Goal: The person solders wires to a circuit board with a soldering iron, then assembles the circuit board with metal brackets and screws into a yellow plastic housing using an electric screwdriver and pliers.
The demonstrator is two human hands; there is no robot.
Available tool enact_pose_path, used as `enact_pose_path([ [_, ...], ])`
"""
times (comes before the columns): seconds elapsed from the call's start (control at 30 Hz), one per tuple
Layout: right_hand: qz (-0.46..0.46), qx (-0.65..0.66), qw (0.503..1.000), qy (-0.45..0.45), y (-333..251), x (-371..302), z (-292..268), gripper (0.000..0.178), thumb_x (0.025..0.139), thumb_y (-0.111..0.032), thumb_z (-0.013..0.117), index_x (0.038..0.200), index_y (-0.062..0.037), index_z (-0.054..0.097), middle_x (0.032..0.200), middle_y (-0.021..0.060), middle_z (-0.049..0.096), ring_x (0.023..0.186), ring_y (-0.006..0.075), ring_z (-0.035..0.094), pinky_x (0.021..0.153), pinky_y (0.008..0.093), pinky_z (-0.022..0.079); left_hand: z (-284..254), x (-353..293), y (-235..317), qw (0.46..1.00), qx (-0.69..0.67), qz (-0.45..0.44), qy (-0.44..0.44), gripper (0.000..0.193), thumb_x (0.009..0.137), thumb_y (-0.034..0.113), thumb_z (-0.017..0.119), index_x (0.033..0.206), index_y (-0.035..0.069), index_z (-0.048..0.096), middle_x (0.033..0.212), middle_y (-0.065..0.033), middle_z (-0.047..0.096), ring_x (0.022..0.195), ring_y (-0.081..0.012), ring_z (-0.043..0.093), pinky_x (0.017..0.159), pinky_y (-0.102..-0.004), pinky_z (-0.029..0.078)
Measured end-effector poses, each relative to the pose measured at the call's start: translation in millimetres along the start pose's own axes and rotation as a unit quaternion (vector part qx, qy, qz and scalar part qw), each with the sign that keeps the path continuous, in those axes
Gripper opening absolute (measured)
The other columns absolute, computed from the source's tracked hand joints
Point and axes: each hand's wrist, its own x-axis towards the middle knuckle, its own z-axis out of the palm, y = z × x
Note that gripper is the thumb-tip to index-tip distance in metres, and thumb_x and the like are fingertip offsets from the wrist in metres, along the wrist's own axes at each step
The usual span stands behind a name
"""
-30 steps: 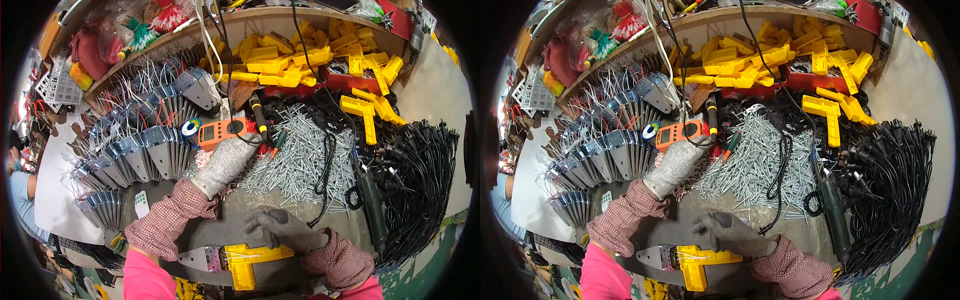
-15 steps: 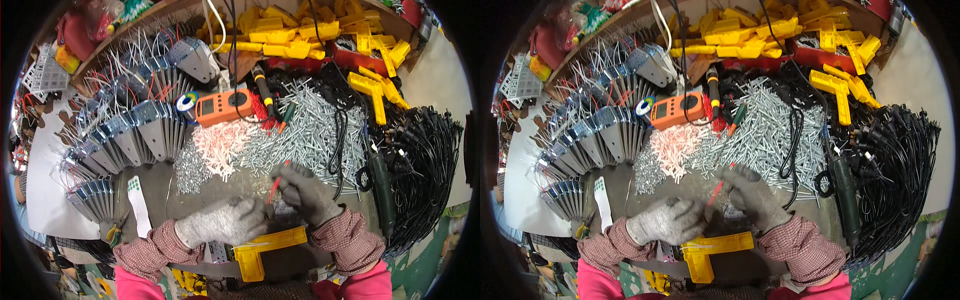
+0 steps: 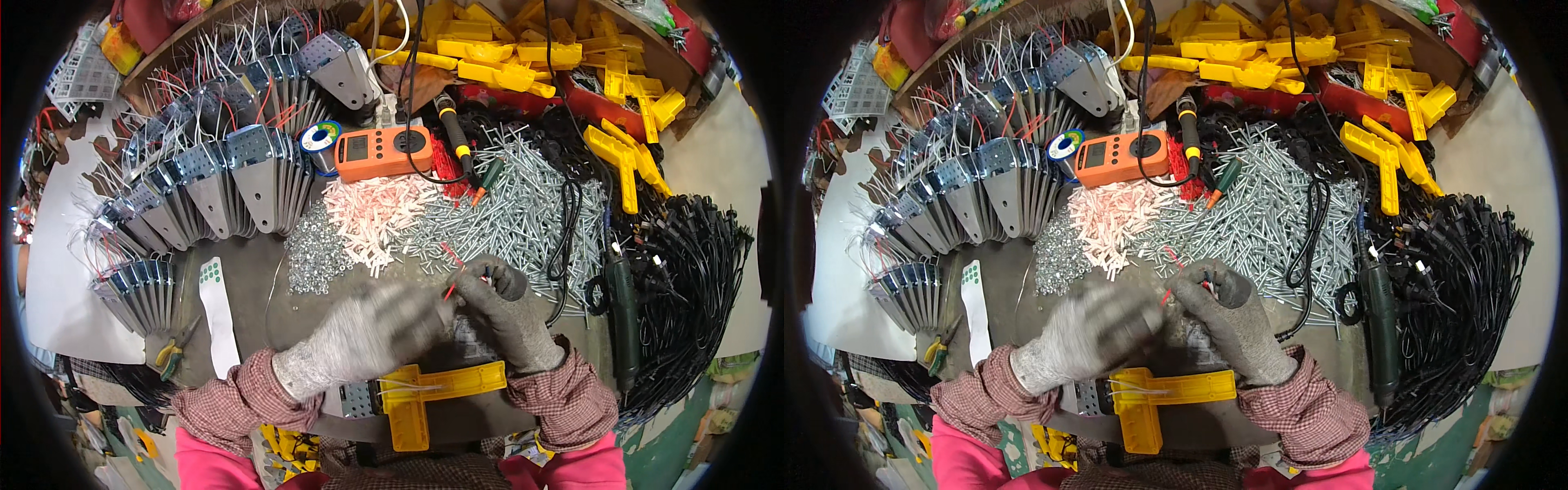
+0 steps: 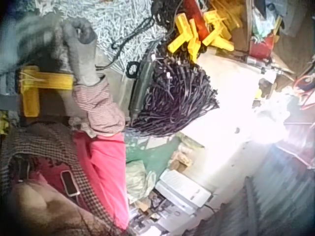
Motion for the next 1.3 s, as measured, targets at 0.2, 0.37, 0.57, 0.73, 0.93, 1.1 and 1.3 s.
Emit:
enact_pose_path([
  [0.2, -0.208, -0.254, 0.944, 0.041, 8, 3, 2, 0.049, 0.096, -0.032, 0.057, 0.133, -0.0006, 0.051, 0.092, 0.0058, 0.061, 0.085, 0.0113, 0.057, 0.078, 0.0257, 0.047, 20, 26, 5, 0.613, -0.666, -0.419, 0.067, 0.022, 0.094, 0.014, 0.064, 0.109, -0.001, 0.058, 0.098, -0.0064, 0.064, 0.093, -0.0130, 0.063, 0.083, -0.0288, 0.053],
  [0.37, 0.009, -0.140, 0.989, 0.046, -6, 4, 2, 0.064, 0.095, -0.038, 0.057, 0.145, -0.0013, 0.038, 0.102, 0.0118, 0.060, 0.095, 0.0157, 0.057, 0.087, 0.0291, 0.046, 24, 9, 10, 0.542, -0.709, -0.434, 0.123, 0.015, 0.094, 0.010, 0.063, 0.102, -0.002, 0.058, 0.090, -0.0066, 0.064, 0.082, -0.0122, 0.064, 0.077, -0.0256, 0.054],
  [0.57, -0.038, -0.084, 0.995, -0.044, -8, -14, 15, 0.032, 0.091, -0.015, 0.067, 0.118, 0.0009, 0.061, 0.109, 0.0105, 0.061, 0.097, 0.0122, 0.059, 0.086, 0.0249, 0.048, 6, -2, 24, 0.552, -0.693, -0.459, 0.067, 0.025, 0.093, 0.010, 0.065, 0.114, -0.003, 0.059, 0.095, -0.0055, 0.066, 0.085, -0.0086, 0.062, 0.078, -0.0228, 0.052],
  [0.73, -0.088, -0.189, 0.976, -0.057, 1, -12, 11, 0.032, 0.091, -0.012, 0.066, 0.121, -0.0022, 0.060, 0.113, 0.0122, 0.061, 0.100, 0.0153, 0.061, 0.087, 0.0260, 0.049, 19, -4, 32, 0.582, -0.660, -0.419, 0.224, 0.014, 0.095, 0.009, 0.061, 0.105, 0.000, 0.060, 0.097, -0.0049, 0.064, 0.089, -0.0095, 0.060, 0.081, -0.0255, 0.050],
  [0.93, -0.192, -0.393, 0.896, -0.078, -24, -25, 13, 0.038, 0.087, -0.015, 0.071, 0.122, -0.0062, 0.061, 0.117, 0.0123, 0.061, 0.102, 0.0211, 0.066, 0.082, 0.0294, 0.055, -17, -52, 80, 0.910, -0.285, -0.282, 0.102, 0.021, 0.078, 0.021, 0.067, 0.090, 0.005, 0.060, 0.088, -0.0097, 0.060, 0.090, -0.0263, 0.060, 0.092, -0.0466, 0.044],
  [1.1, -0.178, -0.514, 0.807, -0.228, -26, -55, 24, 0.033, 0.084, -0.014, 0.071, 0.116, -0.0097, 0.060, 0.113, 0.0073, 0.060, 0.089, 0.0250, 0.067, 0.073, 0.0326, 0.057, 11, -66, 95, 0.962, -0.138, -0.223, 0.072, 0.033, 0.067, 0.028, 0.069, 0.091, 0.006, 0.061, 0.090, -0.0117, 0.060, 0.098, -0.0301, 0.059, 0.104, -0.0569, 0.035],
  [1.3, -0.126, -0.539, 0.801, -0.228, -31, -59, 28, 0.033, 0.084, -0.022, 0.070, 0.113, -0.0092, 0.059, 0.109, 0.0076, 0.061, 0.088, 0.0267, 0.067, 0.073, 0.0347, 0.056, 14, -75, 90, 0.959, -0.220, -0.151, 0.091, 0.019, 0.069, 0.018, 0.069, 0.086, 0.013, 0.061, 0.087, -0.0028, 0.062, 0.090, -0.0270, 0.062, 0.091, -0.0503, 0.045],
])
